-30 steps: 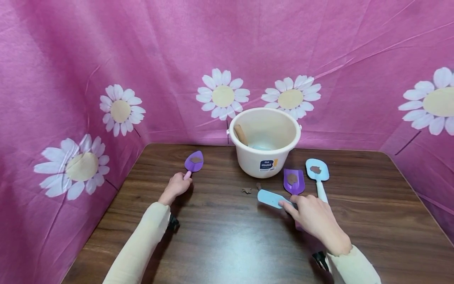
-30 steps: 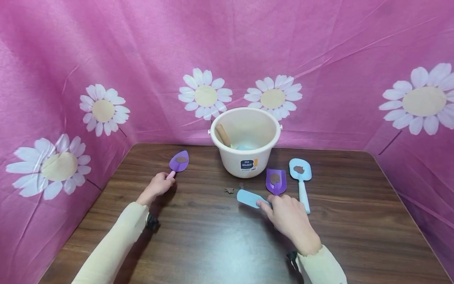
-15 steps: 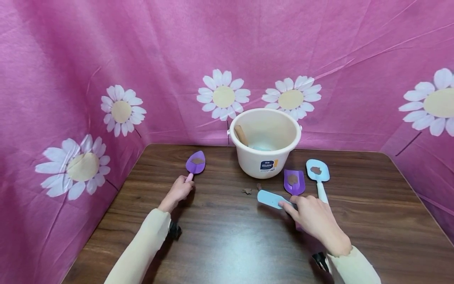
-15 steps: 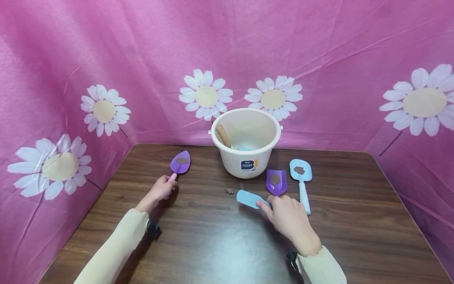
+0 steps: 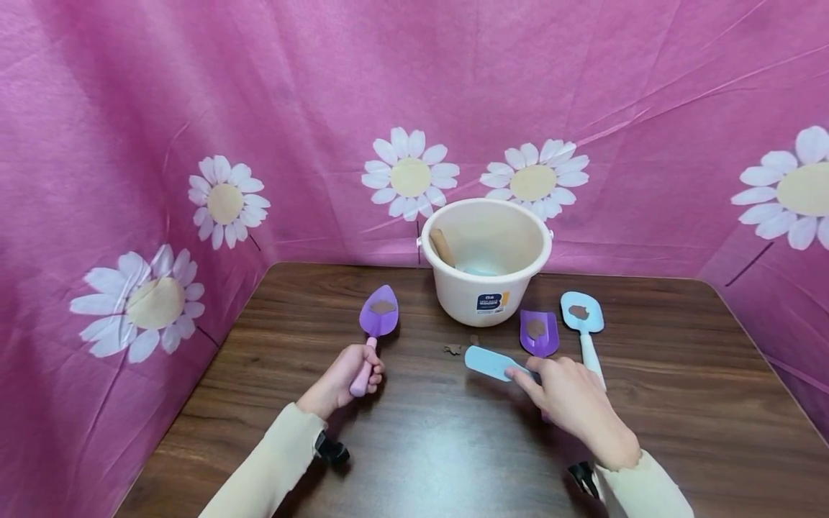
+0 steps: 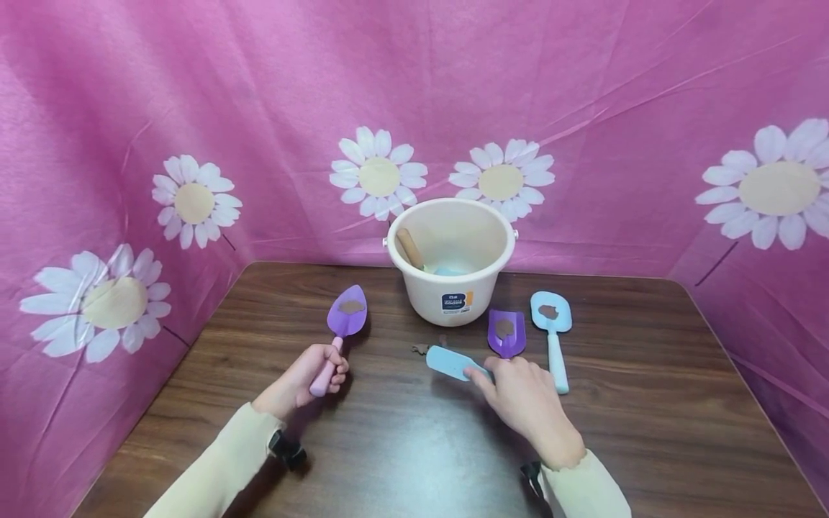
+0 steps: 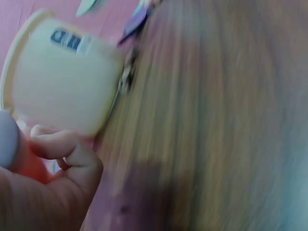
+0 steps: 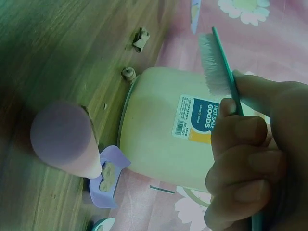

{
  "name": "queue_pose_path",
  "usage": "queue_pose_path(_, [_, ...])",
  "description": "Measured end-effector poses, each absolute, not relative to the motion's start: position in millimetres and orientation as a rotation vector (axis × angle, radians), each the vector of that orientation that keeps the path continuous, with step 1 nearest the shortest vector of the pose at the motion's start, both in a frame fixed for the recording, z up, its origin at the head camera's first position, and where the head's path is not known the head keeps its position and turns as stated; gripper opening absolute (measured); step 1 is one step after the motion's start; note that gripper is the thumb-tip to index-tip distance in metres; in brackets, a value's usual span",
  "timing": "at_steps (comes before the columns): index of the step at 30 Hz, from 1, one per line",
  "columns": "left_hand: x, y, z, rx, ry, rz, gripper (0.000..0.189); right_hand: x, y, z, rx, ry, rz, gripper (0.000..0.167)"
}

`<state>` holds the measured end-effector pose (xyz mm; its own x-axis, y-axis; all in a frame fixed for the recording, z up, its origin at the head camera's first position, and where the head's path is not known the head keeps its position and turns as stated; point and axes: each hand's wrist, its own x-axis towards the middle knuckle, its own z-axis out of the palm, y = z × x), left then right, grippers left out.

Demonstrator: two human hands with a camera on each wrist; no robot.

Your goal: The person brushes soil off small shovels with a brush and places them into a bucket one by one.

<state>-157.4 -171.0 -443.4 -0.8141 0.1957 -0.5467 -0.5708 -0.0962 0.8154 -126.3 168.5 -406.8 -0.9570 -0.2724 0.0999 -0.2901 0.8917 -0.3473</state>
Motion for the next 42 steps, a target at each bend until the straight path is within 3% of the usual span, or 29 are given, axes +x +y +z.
queue_pose_path(13, [-114, -124, -436, -0.343, 1.519, 2.062, 0.013, -126, 149, -404, 0.539, -2.925, 0.694, 0.046])
queue_pose_path(19, [-99, -107, -437, -0.29, 1.612, 2.061, 0.022, -127, 137, -407, 0.599, -2.882, 0.704, 0.044])
queue_pose_path(42, [-72, -73, -437, -0.211, 1.76, 2.029, 0.029, -129, 116, -408, 0.62, -2.922, 0.624, 0.045])
